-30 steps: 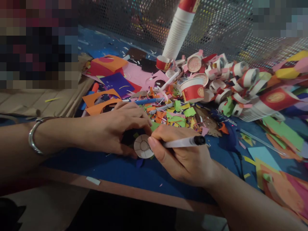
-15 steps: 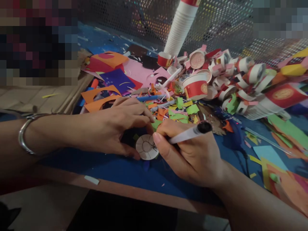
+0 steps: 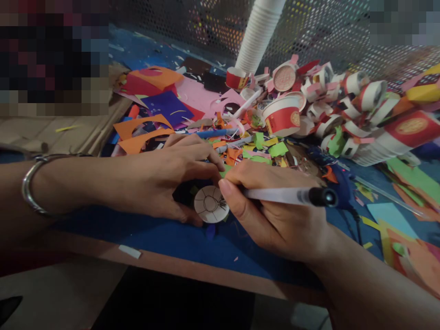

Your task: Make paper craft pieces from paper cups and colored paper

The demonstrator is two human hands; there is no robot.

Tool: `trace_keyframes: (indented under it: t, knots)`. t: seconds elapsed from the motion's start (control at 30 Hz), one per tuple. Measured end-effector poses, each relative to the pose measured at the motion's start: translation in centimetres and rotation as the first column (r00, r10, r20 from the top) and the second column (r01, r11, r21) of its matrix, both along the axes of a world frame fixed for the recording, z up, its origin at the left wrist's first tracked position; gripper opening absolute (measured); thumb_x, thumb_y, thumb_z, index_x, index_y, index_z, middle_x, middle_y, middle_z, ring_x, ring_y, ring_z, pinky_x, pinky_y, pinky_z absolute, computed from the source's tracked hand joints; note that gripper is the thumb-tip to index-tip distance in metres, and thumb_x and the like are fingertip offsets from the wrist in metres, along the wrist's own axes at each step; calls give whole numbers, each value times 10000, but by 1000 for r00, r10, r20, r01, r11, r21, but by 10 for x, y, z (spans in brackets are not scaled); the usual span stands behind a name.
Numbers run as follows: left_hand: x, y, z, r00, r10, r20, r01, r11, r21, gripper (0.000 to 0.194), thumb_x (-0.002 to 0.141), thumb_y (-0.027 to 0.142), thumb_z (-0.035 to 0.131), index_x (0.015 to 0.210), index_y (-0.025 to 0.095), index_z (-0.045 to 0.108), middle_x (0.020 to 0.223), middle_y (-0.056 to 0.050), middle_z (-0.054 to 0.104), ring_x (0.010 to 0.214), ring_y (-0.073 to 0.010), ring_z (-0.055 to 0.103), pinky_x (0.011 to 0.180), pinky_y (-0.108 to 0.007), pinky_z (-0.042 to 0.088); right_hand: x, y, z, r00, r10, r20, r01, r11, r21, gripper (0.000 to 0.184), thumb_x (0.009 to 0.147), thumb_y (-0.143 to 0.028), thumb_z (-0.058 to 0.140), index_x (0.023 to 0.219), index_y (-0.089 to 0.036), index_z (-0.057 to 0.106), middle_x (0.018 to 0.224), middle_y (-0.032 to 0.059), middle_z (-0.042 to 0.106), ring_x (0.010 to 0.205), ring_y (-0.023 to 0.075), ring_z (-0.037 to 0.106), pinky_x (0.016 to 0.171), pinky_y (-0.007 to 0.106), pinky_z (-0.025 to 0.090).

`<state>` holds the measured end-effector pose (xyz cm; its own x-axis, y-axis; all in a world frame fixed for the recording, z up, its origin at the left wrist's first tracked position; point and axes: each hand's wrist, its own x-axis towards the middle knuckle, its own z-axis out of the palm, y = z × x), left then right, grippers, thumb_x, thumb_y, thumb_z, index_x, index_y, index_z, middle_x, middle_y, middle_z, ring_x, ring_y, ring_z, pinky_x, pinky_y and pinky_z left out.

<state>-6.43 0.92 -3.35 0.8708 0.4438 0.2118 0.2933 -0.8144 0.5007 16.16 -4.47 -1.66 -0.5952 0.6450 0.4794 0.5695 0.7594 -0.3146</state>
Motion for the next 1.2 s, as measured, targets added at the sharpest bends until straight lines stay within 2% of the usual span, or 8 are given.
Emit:
trace_keyframes:
  t: [0.23, 0.37, 0.5, 0.63, 0.7, 0.83, 0.97, 1.2]
  knots:
    - [0, 2, -3, 1000, 8, -18, -7, 1000, 25, 457, 716, 472, 824, 1103, 274, 682, 1113, -62, 634, 1112, -325, 519, 1001, -502, 364, -2, -4, 5, 996, 2, 87, -7, 999, 51, 170, 946, -142, 541, 797, -221, 567, 672, 13, 647, 569, 158, 604, 533, 317, 425]
    - [1, 1, -1, 999, 2, -50, -2, 1000, 5, 437, 752, 468, 802, 1114, 259, 674, 1127, -57, 634, 1127, -312, 518, 1060, -519, 319, -3, -5, 6, 999, 44, 30, -40, 993, -111, 206, 952, -132, 540, 764, -217, 546, 639, -11, 598, 526, 123, 557, 498, 284, 399]
    - [1, 0, -1, 999, 16, -39, -17, 1000, -20, 451, 732, 475, 818, 1117, 288, 676, 1123, -45, 634, 1142, -318, 511, 1106, -555, 270, -6, -6, 5, 999, 16, -48, -29, 960, -279, 237, 963, -132, 557, 741, -216, 560, 637, -30, 581, 532, 103, 537, 494, 254, 396]
    - [1, -1, -1, 998, 32, -51, -35, 999, -40, 457, 743, 484, 818, 1131, 284, 683, 1124, -49, 631, 1164, -321, 513, 1142, -582, 211, -10, -5, 4, 991, 6, -133, -58, 918, -392, 270, 983, -156, 549, 720, -208, 580, 622, -38, 559, 515, 87, 517, 494, 230, 419]
    - [1, -1, 0, 998, 41, -45, -43, 998, -50, 464, 737, 493, 826, 1129, 282, 694, 1134, -54, 627, 1182, -328, 507, 1134, -576, 228, -13, -4, 2, 983, 3, -183, -80, 907, -415, 251, 991, -172, 543, 750, -205, 606, 644, -35, 581, 505, 82, 524, 482, 225, 428]
    - [2, 0, 1, 999, 32, -27, -33, 997, -73, 411, 747, 487, 816, 1078, 262, 723, 1123, -73, 614, 1180, -355, 487, 1038, -567, 320, -16, -1, -3, 974, 23, -224, -99, 938, -332, 160, 985, -226, 592, 830, -210, 629, 716, -19, 630, 578, 103, 608, 509, 233, 466]
    - [2, 2, 0, 1000, 21, -1, -21, 995, -92, 370, 708, 452, 839, 997, 252, 723, 1078, -60, 628, 1118, -339, 505, 988, -533, 353, -14, 2, -6, 982, 44, -185, -82, 975, -206, 118, 974, -187, 603, 864, -231, 612, 753, -18, 657, 626, 124, 640, 584, 256, 510]
    - [0, 4, -2, 1000, -10, -2, 10, 999, -49, 486, 719, 516, 834, 1089, 236, 688, 1109, -74, 638, 1105, -323, 529, 939, -470, 406, -8, 1, -4, 998, 43, -46, -44, 999, -27, 110, 955, -144, 579, 909, -242, 598, 857, 21, 728, 762, 183, 705, 695, 301, 537]
